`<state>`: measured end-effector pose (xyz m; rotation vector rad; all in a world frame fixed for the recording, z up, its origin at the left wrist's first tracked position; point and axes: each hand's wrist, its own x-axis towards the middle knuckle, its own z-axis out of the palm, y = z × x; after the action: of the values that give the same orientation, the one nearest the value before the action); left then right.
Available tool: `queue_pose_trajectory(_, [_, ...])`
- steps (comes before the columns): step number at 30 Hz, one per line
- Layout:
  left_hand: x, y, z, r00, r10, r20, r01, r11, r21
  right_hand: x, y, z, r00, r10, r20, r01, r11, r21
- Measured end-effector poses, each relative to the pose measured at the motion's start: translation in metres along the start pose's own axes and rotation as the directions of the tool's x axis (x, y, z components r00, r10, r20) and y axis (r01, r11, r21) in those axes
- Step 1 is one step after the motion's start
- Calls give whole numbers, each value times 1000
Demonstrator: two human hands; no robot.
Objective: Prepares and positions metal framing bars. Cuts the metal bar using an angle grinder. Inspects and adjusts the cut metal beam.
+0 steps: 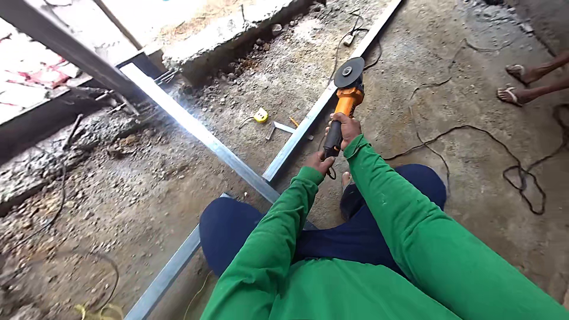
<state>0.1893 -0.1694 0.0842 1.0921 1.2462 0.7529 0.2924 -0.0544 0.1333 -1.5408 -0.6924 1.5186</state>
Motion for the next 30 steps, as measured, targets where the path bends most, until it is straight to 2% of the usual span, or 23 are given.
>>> queue_pose_trajectory(1, [6,10,5,1000,12,-17,-12,1000,12,3,-10,-3,1000,-5,-13,5,1000,2])
queue_pose_trajectory(5, [25,54,29,998,31,-54,-43,969,-242,24,-58,-17,1000,1,-24,0,1000,21])
queue_pose_trajectory(8, [47,64,30,993,104,56,-90,973,-213,54,-97,-39,999,-33,-12,34,999,18])
queue_pose_trajectory(9, [55,60,25,989,119,84,-102,977,-187,68,-110,-50,999,-44,3,44,999,12])
queue_pose_trajectory(11, [67,31,9,997,58,58,-51,992,-118,96,-130,-79,998,-52,37,51,998,24])
queue_pose_trajectory(14, [78,-44,-29,990,-110,-89,122,982,145,148,-141,-126,998,-28,53,22,993,117])
queue_pose_trajectory(17, [65,-104,-50,945,-274,-177,314,909,275,197,-133,-175,1000,23,7,-24,981,193])
queue_pose_trajectory(21, [40,-144,-52,849,-458,-264,509,843,172,259,-90,-243,991,107,-76,-86,967,239])
queue_pose_trajectory(24, [39,-154,-41,709,-612,-350,641,766,-41,293,-49,-285,967,190,-171,-145,958,247])
queue_pose_trajectory(26, [45,-156,-31,637,-679,-365,695,711,-111,315,-21,-312,953,217,-210,-166,958,234])
queue_pose_trajectory(30, [55,-153,-12,610,-730,-308,764,645,-15,344,15,-338,939,269,-214,-200,934,297])
